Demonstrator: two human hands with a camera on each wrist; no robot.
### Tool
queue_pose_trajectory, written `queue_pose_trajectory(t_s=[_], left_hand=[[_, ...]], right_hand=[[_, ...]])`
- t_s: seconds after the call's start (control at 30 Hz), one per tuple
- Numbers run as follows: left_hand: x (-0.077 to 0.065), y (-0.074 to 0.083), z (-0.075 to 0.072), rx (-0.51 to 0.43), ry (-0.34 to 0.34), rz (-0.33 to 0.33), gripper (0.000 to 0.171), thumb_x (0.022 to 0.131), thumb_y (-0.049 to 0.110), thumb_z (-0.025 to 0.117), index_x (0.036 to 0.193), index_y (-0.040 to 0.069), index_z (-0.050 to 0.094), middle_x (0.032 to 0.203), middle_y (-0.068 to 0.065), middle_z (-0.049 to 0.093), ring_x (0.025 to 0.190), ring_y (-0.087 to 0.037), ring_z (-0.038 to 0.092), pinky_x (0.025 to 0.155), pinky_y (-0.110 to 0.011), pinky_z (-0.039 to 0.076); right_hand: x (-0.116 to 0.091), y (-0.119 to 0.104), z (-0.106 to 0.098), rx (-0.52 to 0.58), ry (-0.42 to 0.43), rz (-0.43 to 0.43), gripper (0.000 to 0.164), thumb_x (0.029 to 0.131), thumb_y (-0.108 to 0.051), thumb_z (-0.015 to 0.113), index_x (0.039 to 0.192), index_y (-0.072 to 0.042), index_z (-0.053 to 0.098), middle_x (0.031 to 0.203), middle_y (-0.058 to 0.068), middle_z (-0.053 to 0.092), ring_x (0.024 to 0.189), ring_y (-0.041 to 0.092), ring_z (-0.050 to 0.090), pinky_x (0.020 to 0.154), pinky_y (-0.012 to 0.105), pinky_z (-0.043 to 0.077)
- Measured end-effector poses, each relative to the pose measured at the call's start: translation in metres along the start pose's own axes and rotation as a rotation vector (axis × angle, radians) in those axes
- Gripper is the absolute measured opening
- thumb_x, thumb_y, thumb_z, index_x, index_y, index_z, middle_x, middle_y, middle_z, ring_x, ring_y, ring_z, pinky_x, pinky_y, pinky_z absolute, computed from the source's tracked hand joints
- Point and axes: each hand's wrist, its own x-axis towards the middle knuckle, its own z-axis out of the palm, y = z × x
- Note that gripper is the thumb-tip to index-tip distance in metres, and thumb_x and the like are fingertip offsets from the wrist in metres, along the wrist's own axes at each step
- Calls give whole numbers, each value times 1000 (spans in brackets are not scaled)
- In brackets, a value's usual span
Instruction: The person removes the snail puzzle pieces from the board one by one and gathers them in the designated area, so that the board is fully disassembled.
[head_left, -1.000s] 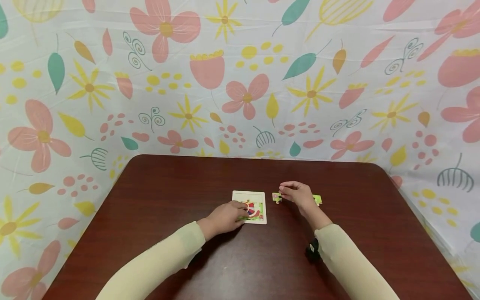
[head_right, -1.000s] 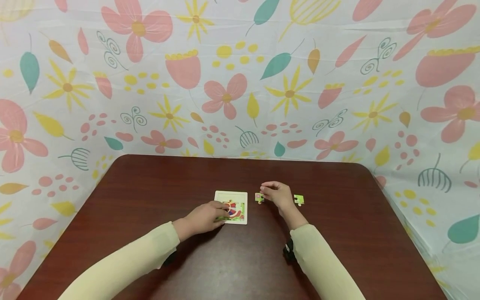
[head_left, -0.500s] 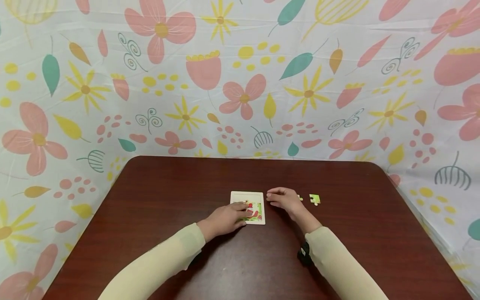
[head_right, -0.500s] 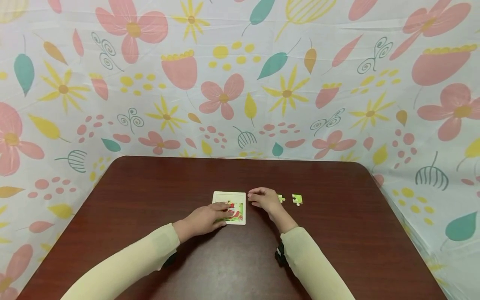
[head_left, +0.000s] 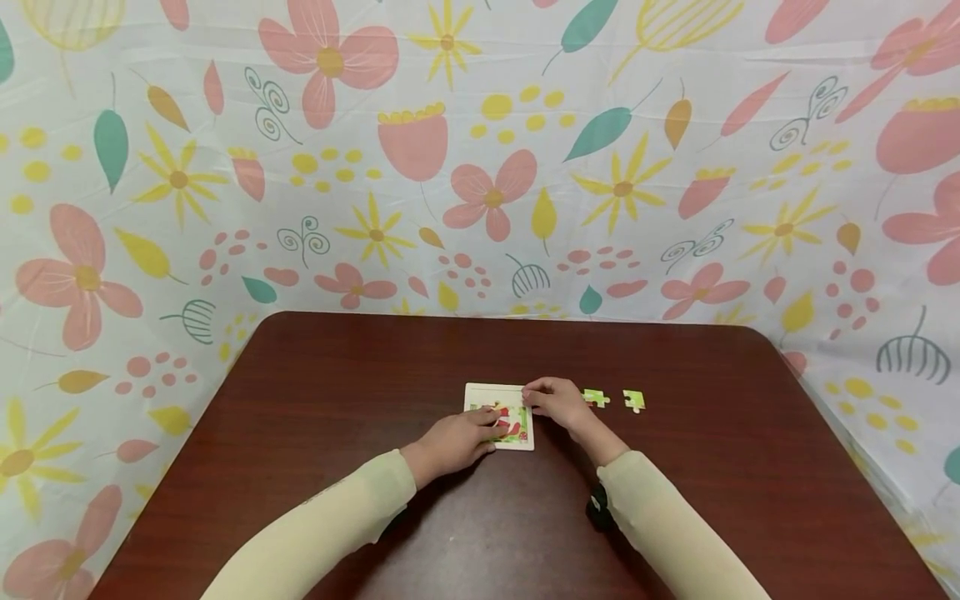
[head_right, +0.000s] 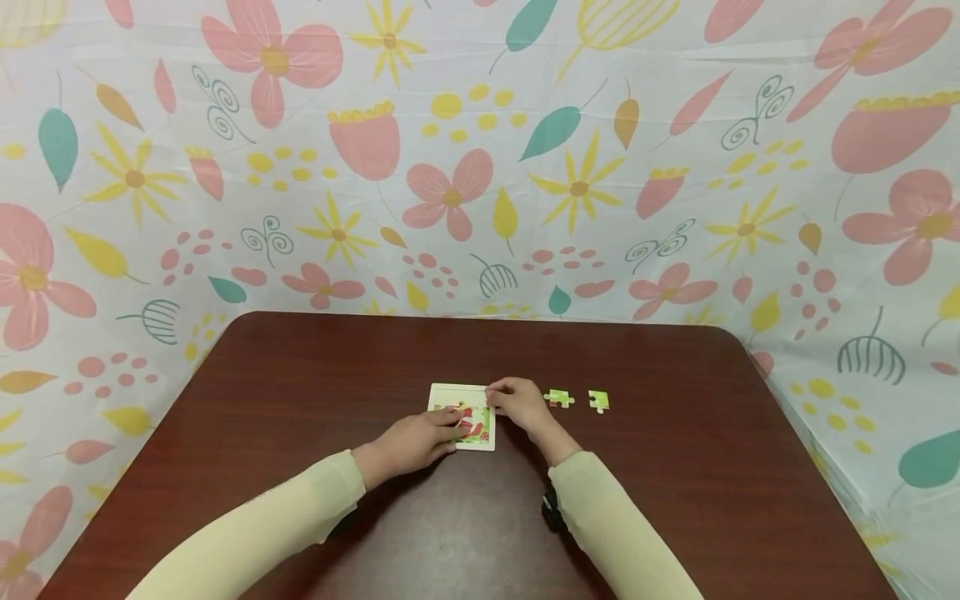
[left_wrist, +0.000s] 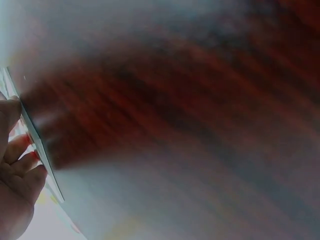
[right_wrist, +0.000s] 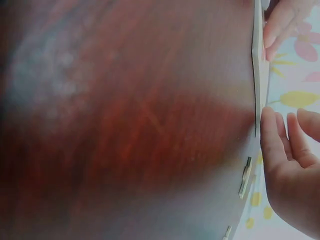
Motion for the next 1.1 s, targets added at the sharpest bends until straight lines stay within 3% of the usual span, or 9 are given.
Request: queue_pose_trajectory(t_s=[0.37,0.73,0.97,1.1], left_hand=[[1,-3,-1,10,-4,20,35,101,23,66,135,17,69,146,-11,63,139,-26,58,104,-38,56],[2,-1,0,42,-15,7,37,103,25,61,140,25,65,149,-10,60,139,-25,58,101,-37,58],[3,4,0,48,-34,-24,37,103,25,62,140,26,66,148,-8,61,140,-25,58,102,-37,57],[3,7,-1,31,-45,-45,37,103,23,62,139,24,66,149,-9,60,141,-26,57,102,-39,58]], right_hand=[[5,-8,-2,-247,-92,-115,26,104,-17,59,112,2,73,107,17,75,98,24,72,87,38,63],[7,-12,-4,-149,-146,-73,28,103,-16,59,117,5,71,113,21,72,102,26,72,90,38,62],[4,-14,-9,-199,-163,-140,22,98,-14,66,113,0,73,107,14,71,89,17,65,76,28,55],[6,-12,-6,-168,-144,-100,22,96,-7,66,114,3,72,105,16,70,92,21,64,79,29,54]])
